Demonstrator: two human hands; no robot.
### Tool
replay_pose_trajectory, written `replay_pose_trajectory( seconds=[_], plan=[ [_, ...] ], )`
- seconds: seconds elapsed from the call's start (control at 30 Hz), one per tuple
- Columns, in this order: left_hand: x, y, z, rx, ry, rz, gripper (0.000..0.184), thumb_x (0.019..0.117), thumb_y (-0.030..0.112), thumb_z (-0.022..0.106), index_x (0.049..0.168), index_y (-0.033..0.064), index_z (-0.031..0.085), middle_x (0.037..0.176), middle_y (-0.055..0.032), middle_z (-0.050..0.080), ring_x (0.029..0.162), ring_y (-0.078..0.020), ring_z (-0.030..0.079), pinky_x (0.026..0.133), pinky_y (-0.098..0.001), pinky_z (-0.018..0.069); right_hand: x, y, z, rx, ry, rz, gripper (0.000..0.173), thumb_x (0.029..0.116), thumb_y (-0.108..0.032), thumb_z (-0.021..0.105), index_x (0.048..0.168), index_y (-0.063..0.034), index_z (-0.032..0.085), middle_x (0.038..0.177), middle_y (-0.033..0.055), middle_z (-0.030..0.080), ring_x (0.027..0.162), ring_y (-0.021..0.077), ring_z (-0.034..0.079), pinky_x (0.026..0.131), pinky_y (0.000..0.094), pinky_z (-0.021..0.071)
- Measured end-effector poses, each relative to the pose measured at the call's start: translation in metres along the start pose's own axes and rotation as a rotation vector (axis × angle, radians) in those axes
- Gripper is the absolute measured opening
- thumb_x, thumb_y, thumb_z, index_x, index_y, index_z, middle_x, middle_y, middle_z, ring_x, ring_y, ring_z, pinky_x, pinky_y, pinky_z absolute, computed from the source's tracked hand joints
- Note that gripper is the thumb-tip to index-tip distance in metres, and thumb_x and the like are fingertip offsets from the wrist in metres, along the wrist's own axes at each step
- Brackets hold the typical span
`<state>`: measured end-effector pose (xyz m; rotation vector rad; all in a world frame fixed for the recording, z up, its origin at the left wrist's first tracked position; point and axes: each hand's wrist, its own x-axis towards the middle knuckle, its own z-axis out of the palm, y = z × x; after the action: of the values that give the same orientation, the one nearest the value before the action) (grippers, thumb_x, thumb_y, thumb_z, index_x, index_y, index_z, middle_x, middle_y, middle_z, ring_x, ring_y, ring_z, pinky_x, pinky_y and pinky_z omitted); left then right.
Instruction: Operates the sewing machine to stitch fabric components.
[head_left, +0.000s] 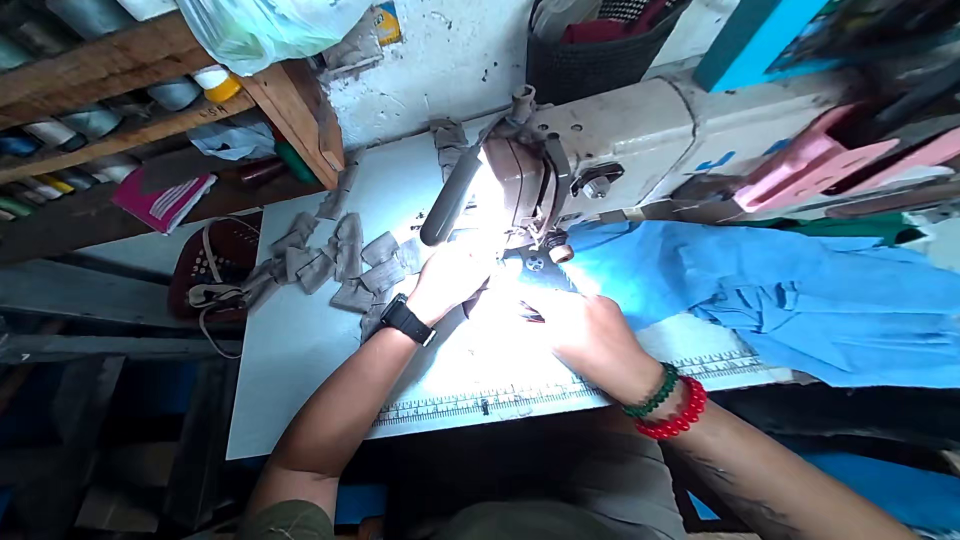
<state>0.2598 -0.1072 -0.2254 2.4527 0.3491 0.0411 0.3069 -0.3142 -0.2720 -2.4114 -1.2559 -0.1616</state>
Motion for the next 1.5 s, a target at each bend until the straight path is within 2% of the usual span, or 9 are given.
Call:
replay_pose_trajectory(
  seconds=[0.27, 0.33, 0.5, 0.6, 0.73, 0.97, 1.2, 1.37, 1.5],
  plan=[
    [0.029, -0.026, 0.011, 0.028, 0.02, 0.041, 0.027, 0.099, 0.029, 0.064, 0.084, 0.0065, 0.066, 0.066, -0.0056, 0.062, 0.058, -0.0175, 0.062, 0.057, -0.0396, 0.0537, 0.009, -0.003, -0.004, -0.115, -0.07, -0.005, 0.011, 0.0929, -0.007, 0.063, 0.094, -0.0022, 0.073, 0.077, 0.0144, 0.066, 0.066, 0.0332, 0.066, 0.055, 0.0477, 0.0507],
    [0.035, -0.028, 0.008, 0.067, 0.067, 0.073, 0.026, 0.0986, 0.028, 0.065, 0.09, 0.0033, 0.067, 0.075, -0.0103, 0.064, 0.069, -0.023, 0.064, 0.065, -0.0458, 0.0529, 0.015, -0.002, -0.005, -0.13, -0.119, 0.007, 0.01, 0.0932, -0.007, 0.064, 0.091, -0.0006, 0.071, 0.075, 0.0147, 0.064, 0.067, 0.0331, 0.065, 0.057, 0.0471, 0.0503],
    [0.035, -0.053, -0.01, 0.11, 0.068, -0.059, 0.03, 0.0924, 0.037, 0.071, 0.093, 0.0077, 0.067, 0.087, -0.0108, 0.067, 0.083, -0.026, 0.067, 0.075, -0.0515, 0.0549, 0.0, -0.009, 0.0, -0.273, -0.057, -0.074, 0.029, 0.0999, -0.018, 0.053, 0.111, 0.0046, 0.067, 0.084, 0.0213, 0.065, 0.067, 0.0369, 0.067, 0.051, 0.047, 0.0492],
    [0.001, -0.043, -0.035, 0.095, -0.039, 0.007, 0.033, 0.0975, 0.035, 0.067, 0.082, 0.0056, 0.065, 0.071, -0.0106, 0.061, 0.066, -0.0249, 0.061, 0.062, -0.0483, 0.0496, -0.001, -0.02, 0.0, -0.183, -0.115, -0.078, 0.026, 0.0948, -0.003, 0.058, 0.117, 0.0058, 0.069, 0.107, 0.0266, 0.068, 0.09, 0.0405, 0.07, 0.069, 0.0507, 0.0564],
    [-0.036, -0.017, -0.044, 0.04, -0.063, 0.034, 0.03, 0.0991, 0.02, 0.067, 0.074, 0.0028, 0.062, 0.064, -0.0085, 0.055, 0.059, -0.0191, 0.054, 0.057, -0.0387, 0.0447, 0.017, -0.036, 0.01, 0.098, -0.057, -0.108, 0.027, 0.0997, -0.007, 0.054, 0.12, 0.0008, 0.07, 0.12, 0.0244, 0.068, 0.113, 0.0421, 0.065, 0.09, 0.0571, 0.0539],
    [-0.043, -0.024, -0.037, -0.047, -0.026, 0.0, 0.031, 0.1008, 0.022, 0.065, 0.075, 0.005, 0.063, 0.063, -0.0049, 0.055, 0.056, -0.0138, 0.053, 0.054, -0.0325, 0.0441, 0.031, -0.035, 0.024, 0.283, -0.008, -0.091, 0.025, 0.1005, -0.016, 0.058, 0.113, 0.0001, 0.072, 0.112, 0.0202, 0.07, 0.106, 0.0363, 0.067, 0.091, 0.0543, 0.0531],
    [-0.036, -0.019, -0.017, -0.2, 0.045, 0.198, 0.018, 0.099, 0.02, 0.068, 0.088, 0.0071, 0.072, 0.075, -0.001, 0.064, 0.067, -0.0082, 0.06, 0.064, -0.0278, 0.052, 0.029, -0.018, -0.004, 0.723, -0.149, 0.154, 0.022, 0.1005, -0.035, 0.064, 0.101, -0.0154, 0.074, 0.083, -0.002, 0.069, 0.077, 0.0077, 0.064, 0.073, 0.033, 0.0554],
    [-0.038, -0.01, -0.014, -0.227, 0.108, 0.175, 0.013, 0.0966, 0.02, 0.071, 0.092, 0.0078, 0.074, 0.077, -0.0007, 0.067, 0.068, -0.0073, 0.062, 0.064, -0.0262, 0.0529, 0.017, -0.001, -0.018, 0.642, -0.05, 0.218, 0.019, 0.0992, -0.02, 0.063, 0.114, -0.0082, 0.063, 0.079, 0.0032, 0.058, 0.068, 0.0121, 0.054, 0.063, 0.034, 0.049],
    [-0.039, -0.004, -0.011, -0.263, 0.119, 0.187, 0.011, 0.0966, 0.018, 0.071, 0.092, 0.0076, 0.073, 0.081, -0.0003, 0.067, 0.072, -0.0063, 0.063, 0.067, -0.0251, 0.0533, 0.015, -0.004, -0.024, 0.709, -0.067, 0.238, 0.018, 0.0974, -0.029, 0.068, 0.109, -0.0148, 0.068, 0.074, -0.003, 0.058, 0.065, 0.0062, 0.053, 0.061, 0.0286, 0.0472]
  ],
)
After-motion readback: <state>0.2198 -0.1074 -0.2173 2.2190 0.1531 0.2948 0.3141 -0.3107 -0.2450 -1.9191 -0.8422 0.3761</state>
